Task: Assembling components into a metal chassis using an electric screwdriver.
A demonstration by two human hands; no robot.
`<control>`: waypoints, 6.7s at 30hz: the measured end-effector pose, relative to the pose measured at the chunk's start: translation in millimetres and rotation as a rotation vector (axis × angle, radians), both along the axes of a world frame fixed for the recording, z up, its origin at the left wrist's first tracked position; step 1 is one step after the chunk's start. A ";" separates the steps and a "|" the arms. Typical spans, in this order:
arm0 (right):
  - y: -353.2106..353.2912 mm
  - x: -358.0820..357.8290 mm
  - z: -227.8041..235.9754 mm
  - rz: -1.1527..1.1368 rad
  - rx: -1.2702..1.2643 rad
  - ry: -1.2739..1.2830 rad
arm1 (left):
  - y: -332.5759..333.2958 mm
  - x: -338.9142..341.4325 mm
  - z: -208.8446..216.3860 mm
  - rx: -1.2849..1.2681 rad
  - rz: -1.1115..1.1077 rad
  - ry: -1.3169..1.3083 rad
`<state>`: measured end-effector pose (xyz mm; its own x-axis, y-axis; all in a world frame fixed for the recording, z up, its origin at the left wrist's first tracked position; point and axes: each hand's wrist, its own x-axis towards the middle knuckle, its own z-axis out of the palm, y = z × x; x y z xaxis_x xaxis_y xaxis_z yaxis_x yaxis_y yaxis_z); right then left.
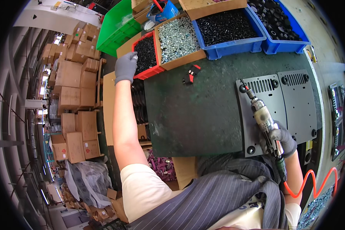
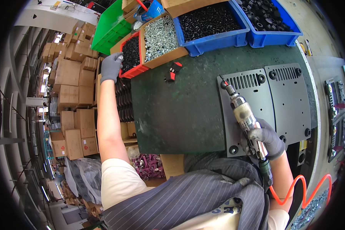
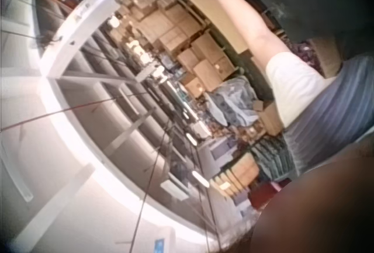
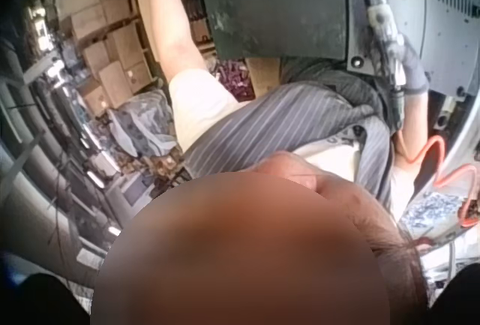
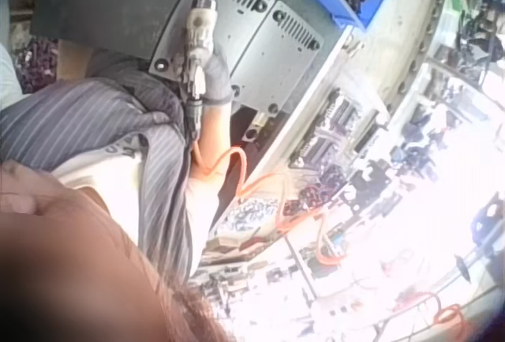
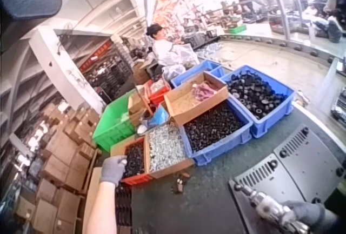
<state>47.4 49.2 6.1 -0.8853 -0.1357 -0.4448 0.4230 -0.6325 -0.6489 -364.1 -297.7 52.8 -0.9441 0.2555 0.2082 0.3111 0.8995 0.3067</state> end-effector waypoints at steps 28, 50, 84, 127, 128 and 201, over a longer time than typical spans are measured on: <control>4.2 100.5 33.0 0.159 0.377 0.006 | 169.1 278.3 -48.1 1.453 -0.415 -1.668; 11.8 225.8 5.9 -0.144 0.534 0.046 | 260.3 394.0 -23.5 0.818 -0.646 -1.356; 14.4 240.9 -40.1 -0.167 0.689 -0.080 | 252.7 344.9 -64.1 1.406 -0.328 -1.427; -10.9 128.9 10.6 0.009 0.739 0.197 | 207.7 338.3 -48.6 1.186 -0.258 -1.209; -11.0 129.8 10.7 -0.009 0.722 0.208 | 207.6 339.1 -48.2 1.186 -0.276 -1.225; 20.3 176.6 45.1 -0.081 0.259 0.115 | 233.8 333.0 56.7 -0.164 -1.047 -0.373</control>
<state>223.9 69.5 51.2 -0.9353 0.0428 -0.3514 0.2919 -0.4682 -0.8340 -31.1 -63.9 109.5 -0.2441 0.9578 -0.1516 0.8506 0.2866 0.4408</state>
